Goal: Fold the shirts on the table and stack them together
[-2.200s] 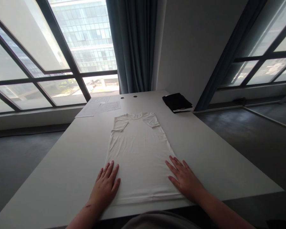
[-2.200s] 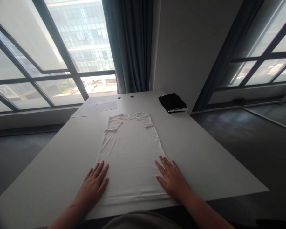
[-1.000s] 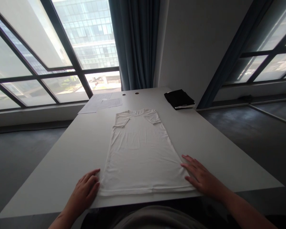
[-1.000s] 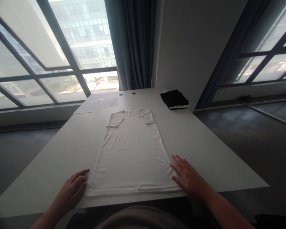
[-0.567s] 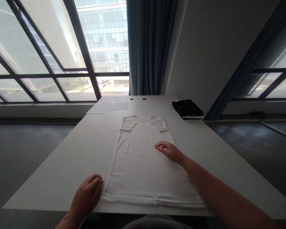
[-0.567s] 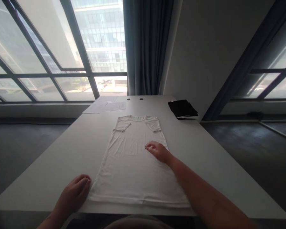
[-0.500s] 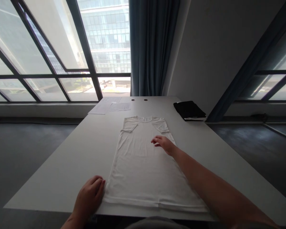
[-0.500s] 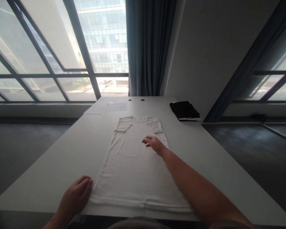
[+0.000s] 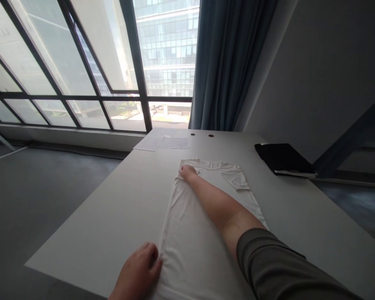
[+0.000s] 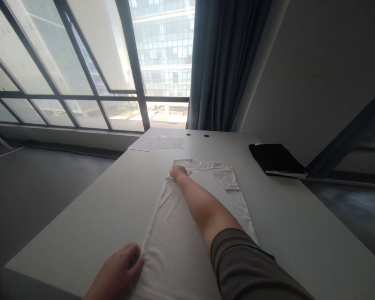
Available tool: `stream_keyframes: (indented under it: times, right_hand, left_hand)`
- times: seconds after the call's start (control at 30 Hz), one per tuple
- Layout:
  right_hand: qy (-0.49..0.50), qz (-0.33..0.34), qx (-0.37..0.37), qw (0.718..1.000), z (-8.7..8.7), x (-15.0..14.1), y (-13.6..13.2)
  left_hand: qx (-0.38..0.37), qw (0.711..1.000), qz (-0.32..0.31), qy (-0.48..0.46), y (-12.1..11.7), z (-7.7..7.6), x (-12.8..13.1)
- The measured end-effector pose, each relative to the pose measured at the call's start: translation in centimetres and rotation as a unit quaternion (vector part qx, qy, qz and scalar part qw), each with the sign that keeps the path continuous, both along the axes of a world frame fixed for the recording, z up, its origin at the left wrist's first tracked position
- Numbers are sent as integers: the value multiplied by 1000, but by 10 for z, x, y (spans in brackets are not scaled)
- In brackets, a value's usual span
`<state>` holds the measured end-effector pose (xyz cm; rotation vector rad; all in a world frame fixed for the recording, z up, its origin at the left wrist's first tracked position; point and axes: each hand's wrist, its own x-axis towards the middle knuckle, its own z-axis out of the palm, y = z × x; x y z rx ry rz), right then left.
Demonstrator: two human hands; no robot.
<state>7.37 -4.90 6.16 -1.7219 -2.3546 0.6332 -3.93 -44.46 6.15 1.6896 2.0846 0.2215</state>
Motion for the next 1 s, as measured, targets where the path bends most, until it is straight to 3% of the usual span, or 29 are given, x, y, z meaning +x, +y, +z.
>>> stream_keyframes:
  times: [0.13, 0.3, 0.5, 0.63, 0.77, 1.0]
  right_hand:
    - [-44, -7, 5, 999, -9, -26, 23]
    - [-73, -13, 14, 997, -15, -40, 44]
    - [-92, 28, 21, 995, -13, -46, 62]
    - [-89, 44, 41, 994, -4, -36, 73]
    - [-72, 57, 76, 993, 12, -7, 82]
    - [-55, 24, 119, 991, 23, 70, 89]
  left_hand:
    - [-28, 997, 31, -63, -4, -1, -3]
    - [-53, 988, 67, -131, -13, -13, -10]
    - [-57, 984, 54, -157, -23, -13, -16]
    - [-25, 984, 63, -163, -26, 1, -12]
    - [24, 981, 43, -185, -25, 25, -3]
    - [48, 985, -67, -148, -13, 68, 32]
